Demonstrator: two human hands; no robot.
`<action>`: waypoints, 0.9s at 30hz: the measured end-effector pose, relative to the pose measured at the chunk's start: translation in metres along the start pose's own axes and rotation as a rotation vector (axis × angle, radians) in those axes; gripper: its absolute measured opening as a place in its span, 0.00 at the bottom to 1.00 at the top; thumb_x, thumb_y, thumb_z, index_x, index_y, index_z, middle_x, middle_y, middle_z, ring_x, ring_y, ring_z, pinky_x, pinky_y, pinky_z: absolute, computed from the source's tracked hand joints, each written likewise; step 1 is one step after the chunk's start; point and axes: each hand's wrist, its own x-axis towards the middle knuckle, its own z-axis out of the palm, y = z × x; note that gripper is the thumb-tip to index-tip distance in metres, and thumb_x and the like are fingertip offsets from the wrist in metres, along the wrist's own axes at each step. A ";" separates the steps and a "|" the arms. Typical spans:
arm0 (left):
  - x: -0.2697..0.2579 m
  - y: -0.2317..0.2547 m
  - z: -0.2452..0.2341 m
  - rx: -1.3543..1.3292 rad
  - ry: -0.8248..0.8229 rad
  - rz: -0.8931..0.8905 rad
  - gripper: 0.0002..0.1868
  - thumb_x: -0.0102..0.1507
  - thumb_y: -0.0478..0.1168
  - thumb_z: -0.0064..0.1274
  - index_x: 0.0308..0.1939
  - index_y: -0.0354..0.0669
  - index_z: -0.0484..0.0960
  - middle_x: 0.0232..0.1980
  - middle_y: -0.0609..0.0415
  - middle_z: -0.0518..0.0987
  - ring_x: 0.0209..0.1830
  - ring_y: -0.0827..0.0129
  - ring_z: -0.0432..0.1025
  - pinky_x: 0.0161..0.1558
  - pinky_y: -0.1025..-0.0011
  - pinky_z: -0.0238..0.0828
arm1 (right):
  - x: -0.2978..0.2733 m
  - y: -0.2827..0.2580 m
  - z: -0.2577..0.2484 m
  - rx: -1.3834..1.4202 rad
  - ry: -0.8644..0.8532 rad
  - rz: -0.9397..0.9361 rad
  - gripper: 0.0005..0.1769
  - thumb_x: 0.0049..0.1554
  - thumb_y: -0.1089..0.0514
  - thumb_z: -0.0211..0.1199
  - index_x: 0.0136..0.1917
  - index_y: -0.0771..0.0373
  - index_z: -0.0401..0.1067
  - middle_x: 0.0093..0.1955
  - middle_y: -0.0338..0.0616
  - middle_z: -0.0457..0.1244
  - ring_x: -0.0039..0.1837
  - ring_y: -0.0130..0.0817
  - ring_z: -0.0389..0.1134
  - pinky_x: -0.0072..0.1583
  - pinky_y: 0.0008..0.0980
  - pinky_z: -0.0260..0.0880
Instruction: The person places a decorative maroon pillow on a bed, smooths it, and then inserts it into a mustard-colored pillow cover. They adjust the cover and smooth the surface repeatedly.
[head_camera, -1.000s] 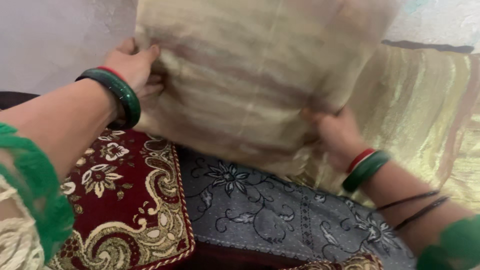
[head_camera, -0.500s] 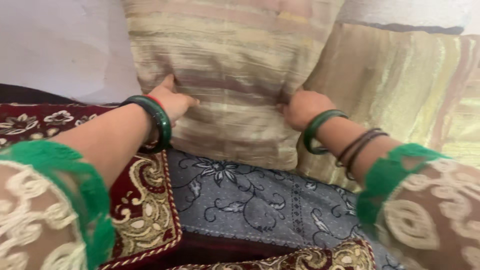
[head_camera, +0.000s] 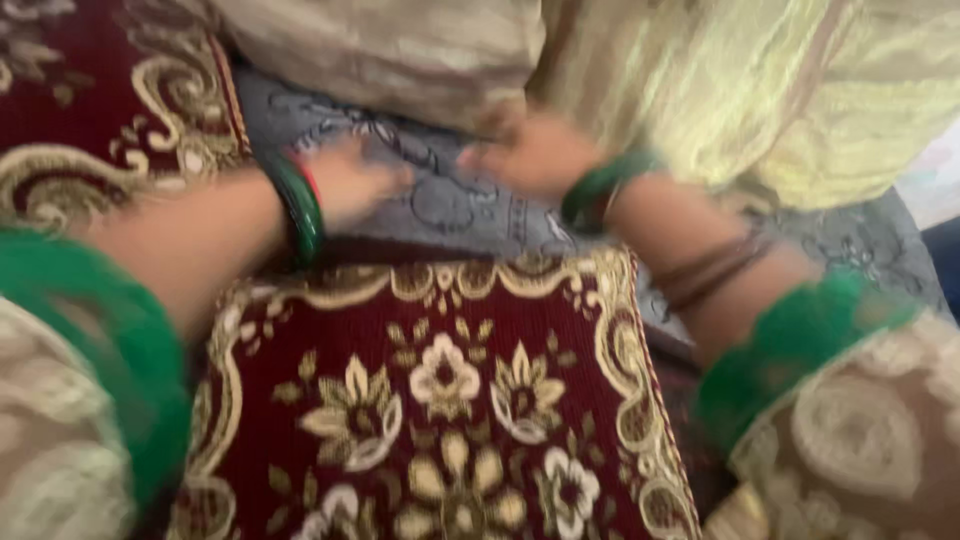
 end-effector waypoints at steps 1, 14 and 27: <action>-0.018 -0.006 0.028 0.226 -0.040 -0.029 0.45 0.66 0.69 0.46 0.79 0.50 0.54 0.81 0.41 0.51 0.80 0.48 0.49 0.75 0.54 0.47 | -0.029 -0.011 0.027 0.029 -0.100 -0.047 0.37 0.63 0.33 0.55 0.76 0.55 0.59 0.73 0.52 0.59 0.71 0.52 0.60 0.65 0.54 0.59; -0.172 0.011 0.032 0.239 0.111 -0.166 0.36 0.65 0.69 0.32 0.76 0.71 0.60 0.82 0.61 0.53 0.82 0.60 0.46 0.77 0.45 0.38 | -0.138 -0.034 0.067 -0.022 0.145 -0.030 0.31 0.63 0.35 0.41 0.72 0.48 0.65 0.74 0.45 0.61 0.77 0.45 0.57 0.76 0.55 0.50; -0.268 -0.013 0.087 0.201 0.340 -0.034 0.38 0.67 0.65 0.34 0.80 0.68 0.47 0.84 0.56 0.41 0.83 0.52 0.36 0.71 0.30 0.37 | -0.291 -0.098 0.040 -0.093 0.748 -0.154 0.47 0.68 0.34 0.49 0.86 0.62 0.40 0.89 0.55 0.37 0.90 0.50 0.36 0.84 0.62 0.32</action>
